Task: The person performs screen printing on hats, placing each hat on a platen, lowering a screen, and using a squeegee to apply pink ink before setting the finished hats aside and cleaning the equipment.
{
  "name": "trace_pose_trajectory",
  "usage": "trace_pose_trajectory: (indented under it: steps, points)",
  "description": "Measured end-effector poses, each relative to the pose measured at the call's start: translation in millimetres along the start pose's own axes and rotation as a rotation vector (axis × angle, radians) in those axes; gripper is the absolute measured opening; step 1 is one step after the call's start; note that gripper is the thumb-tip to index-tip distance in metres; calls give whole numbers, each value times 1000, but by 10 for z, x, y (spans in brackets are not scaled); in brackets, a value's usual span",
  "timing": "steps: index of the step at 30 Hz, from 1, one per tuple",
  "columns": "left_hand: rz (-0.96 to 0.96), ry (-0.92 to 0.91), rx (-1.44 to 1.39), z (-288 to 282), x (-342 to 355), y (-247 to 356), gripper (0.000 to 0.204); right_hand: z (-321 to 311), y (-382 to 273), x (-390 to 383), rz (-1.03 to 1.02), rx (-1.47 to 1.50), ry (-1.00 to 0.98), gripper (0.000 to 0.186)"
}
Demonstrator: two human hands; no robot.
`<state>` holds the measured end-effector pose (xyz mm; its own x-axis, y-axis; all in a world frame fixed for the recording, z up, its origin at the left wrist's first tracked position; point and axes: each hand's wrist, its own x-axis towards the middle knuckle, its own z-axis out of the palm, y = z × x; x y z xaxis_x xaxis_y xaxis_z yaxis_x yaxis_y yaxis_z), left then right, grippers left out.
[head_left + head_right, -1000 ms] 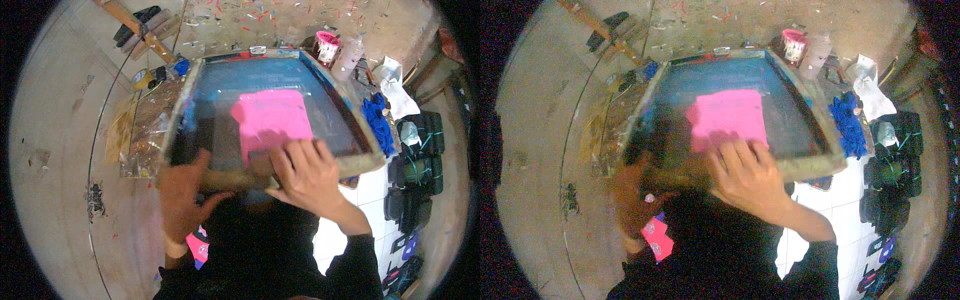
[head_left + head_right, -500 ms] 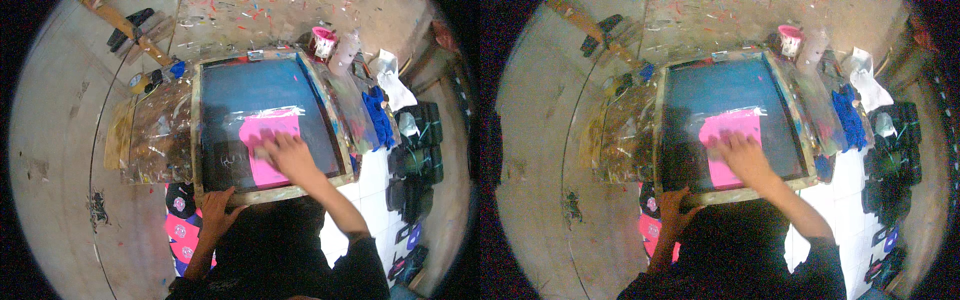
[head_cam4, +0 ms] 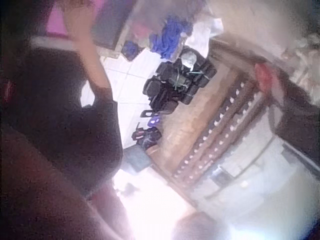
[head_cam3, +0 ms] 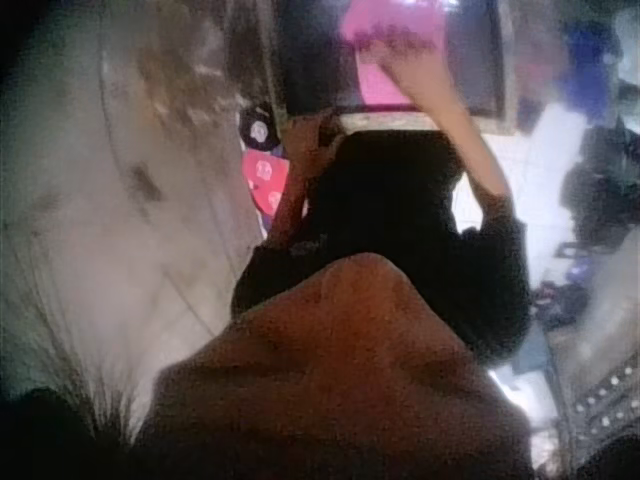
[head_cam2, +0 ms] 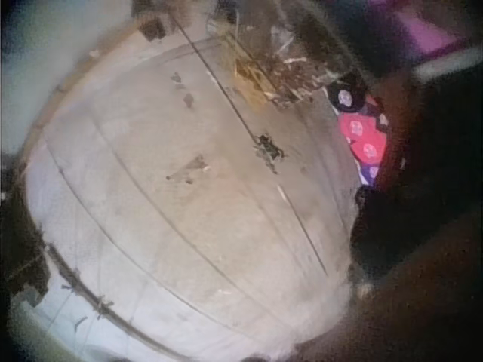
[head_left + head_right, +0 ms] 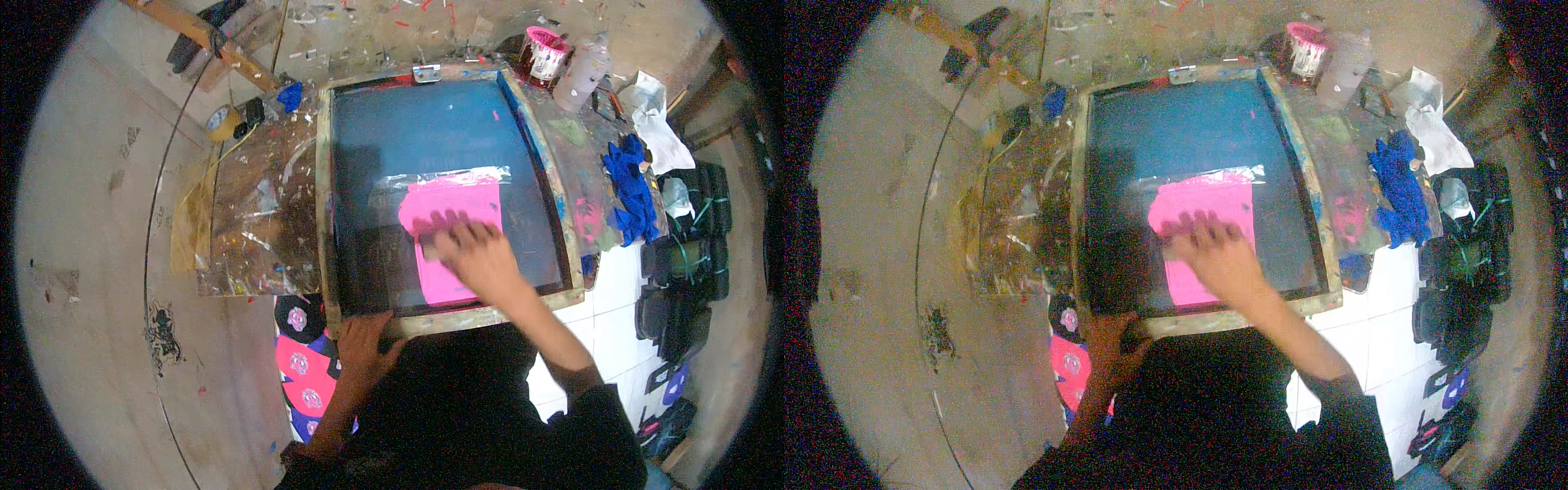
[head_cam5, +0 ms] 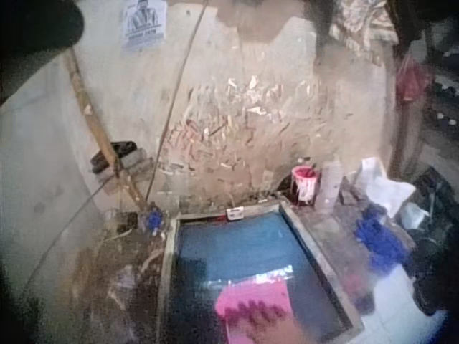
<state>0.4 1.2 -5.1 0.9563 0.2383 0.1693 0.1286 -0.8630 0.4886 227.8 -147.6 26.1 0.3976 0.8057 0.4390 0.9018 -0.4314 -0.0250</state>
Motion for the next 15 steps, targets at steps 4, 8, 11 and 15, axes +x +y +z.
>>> trace_pose_trajectory:
  steps: [4, 8, 11, 15]
  points:
    - [-45, -126, -3, 17, 27, -17, 54, -343, -390, -469, 65, 11, -235, 23]
    - [68, 71, -19, -35, 89, 43, 54, -473, -503, -616, 87, 12, -193, 24]
    - [85, 95, -15, -34, 77, 38, 54, -492, -553, -695, 79, -22, -178, 29]
    - [65, 83, 25, -93, 91, 61, 52, -654, -628, -695, 155, 115, -232, 43]
